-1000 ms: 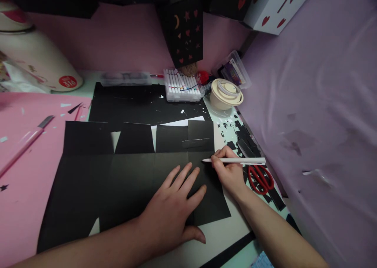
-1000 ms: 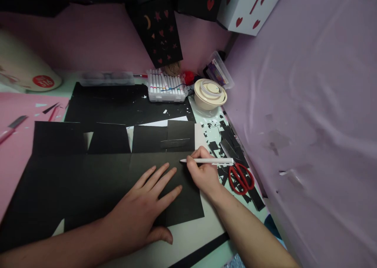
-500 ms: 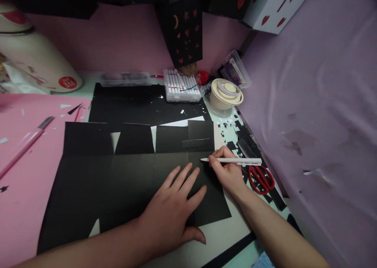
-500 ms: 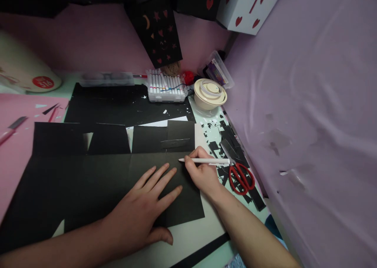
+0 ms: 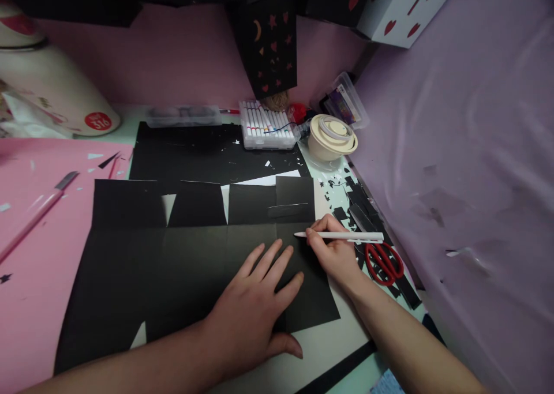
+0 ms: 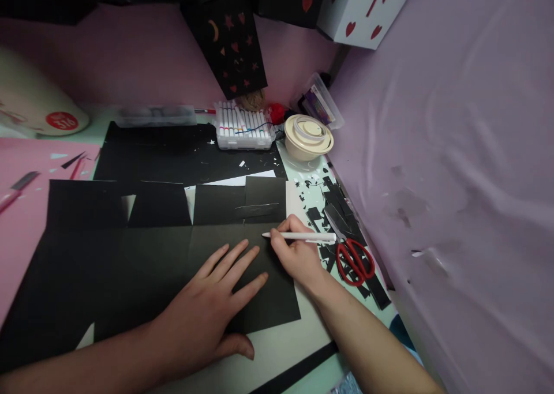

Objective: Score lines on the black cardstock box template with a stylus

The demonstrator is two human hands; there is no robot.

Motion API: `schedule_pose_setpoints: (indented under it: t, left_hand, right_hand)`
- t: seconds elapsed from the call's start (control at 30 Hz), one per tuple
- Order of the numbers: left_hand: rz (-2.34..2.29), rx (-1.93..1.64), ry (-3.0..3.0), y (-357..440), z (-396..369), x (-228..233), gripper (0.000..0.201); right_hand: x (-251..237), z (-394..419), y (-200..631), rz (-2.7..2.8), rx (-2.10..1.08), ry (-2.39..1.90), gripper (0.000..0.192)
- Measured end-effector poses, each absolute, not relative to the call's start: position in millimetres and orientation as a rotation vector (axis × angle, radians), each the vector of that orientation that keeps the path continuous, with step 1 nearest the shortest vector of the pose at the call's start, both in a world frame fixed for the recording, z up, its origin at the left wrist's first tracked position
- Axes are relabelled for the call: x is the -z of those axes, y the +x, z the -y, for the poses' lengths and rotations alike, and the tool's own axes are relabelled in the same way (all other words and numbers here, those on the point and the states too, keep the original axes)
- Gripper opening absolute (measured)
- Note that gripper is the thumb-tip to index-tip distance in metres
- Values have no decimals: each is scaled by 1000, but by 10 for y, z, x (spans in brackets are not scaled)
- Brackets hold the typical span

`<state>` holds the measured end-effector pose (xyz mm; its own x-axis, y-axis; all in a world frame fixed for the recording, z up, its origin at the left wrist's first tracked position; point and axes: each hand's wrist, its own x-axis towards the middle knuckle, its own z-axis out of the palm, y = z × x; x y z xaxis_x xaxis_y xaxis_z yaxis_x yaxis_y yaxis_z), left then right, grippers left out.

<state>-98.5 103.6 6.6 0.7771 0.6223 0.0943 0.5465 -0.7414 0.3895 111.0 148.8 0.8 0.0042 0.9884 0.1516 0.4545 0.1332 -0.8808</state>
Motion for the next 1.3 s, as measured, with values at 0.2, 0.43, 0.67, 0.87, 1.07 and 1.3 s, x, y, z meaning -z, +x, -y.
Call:
schedule_pose_setpoints:
  t: [0.2, 0.43, 0.67, 0.87, 1.07, 1.3]
  left_hand:
    - [-889, -291, 2627, -987, -1034, -51, 90]
    - [-888, -297, 2627, -985, -1033, -46, 90]
    - [-889, -309, 2617, -988, -1039, -47, 90]
    - [-894, -301, 2614, -984, -1036, -50, 91]
    - [-896, -272, 2628, -991, -1035, -54, 90]
    - [-891, -267, 2629, -991, -1039, -58, 90]
  right_hand:
    - [-13, -1489, 1110, 1580, -800, -1440, 23]
    - [-8, -1496, 1118, 1562, -802, -1440, 24]
    - [18, -1496, 1121, 1548, -799, -1433, 24]
    - [22, -1502, 1130, 1546, -788, -1431, 24]
    - [27, -1507, 1134, 1543, -760, -1447, 23]
    - [26, -1515, 1133, 1534, -746, -1463, 23]
